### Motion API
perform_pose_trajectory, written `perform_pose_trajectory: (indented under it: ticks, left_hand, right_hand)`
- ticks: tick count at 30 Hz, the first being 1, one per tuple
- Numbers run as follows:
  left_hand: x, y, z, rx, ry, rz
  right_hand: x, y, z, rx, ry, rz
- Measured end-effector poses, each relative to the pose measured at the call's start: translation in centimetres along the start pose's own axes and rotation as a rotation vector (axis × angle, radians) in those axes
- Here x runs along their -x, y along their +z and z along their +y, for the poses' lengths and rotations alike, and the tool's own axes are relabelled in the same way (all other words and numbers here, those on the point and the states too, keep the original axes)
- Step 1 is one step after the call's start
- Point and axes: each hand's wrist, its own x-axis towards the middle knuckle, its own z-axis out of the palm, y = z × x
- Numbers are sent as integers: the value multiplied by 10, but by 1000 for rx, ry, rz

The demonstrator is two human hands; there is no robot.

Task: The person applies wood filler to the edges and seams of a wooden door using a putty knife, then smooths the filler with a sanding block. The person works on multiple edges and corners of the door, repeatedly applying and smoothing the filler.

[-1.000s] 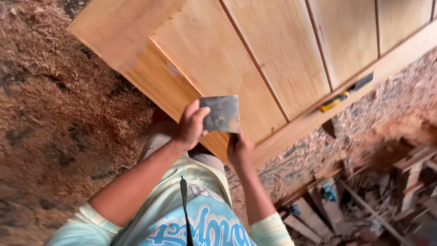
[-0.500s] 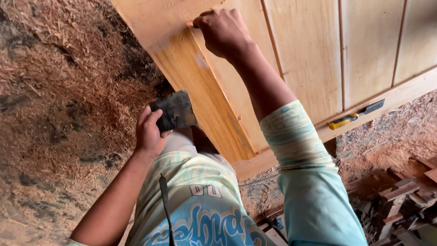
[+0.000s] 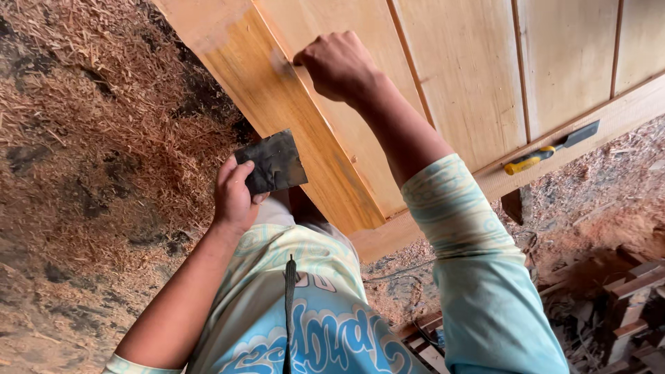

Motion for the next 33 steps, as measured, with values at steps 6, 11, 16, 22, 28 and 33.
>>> perform_pose_trajectory:
  ticks: [6,11,16,22,28,33]
  left_hand:
    - [7,11,-16,-32,7,-23]
    - [10,17,-33,-84,-2,-8]
    - [16,16,-49,-58,-3,-22]
    - [21,18,-60,-76,3,-49]
    - [29,22,-70,-127,6,-61]
    - [36,23,-80,-147,-11,-75]
  right_hand:
    - [51,17,-7,-84,56,-96]
    - [96,35,-11,-113,43,-69]
    - [142,57,-17,-142,37,-66]
    - [204,81,-25,-178,82,-123]
    - [252,110,-30,-138,100,-162]
    - [289,143,-30,-105,103,-173]
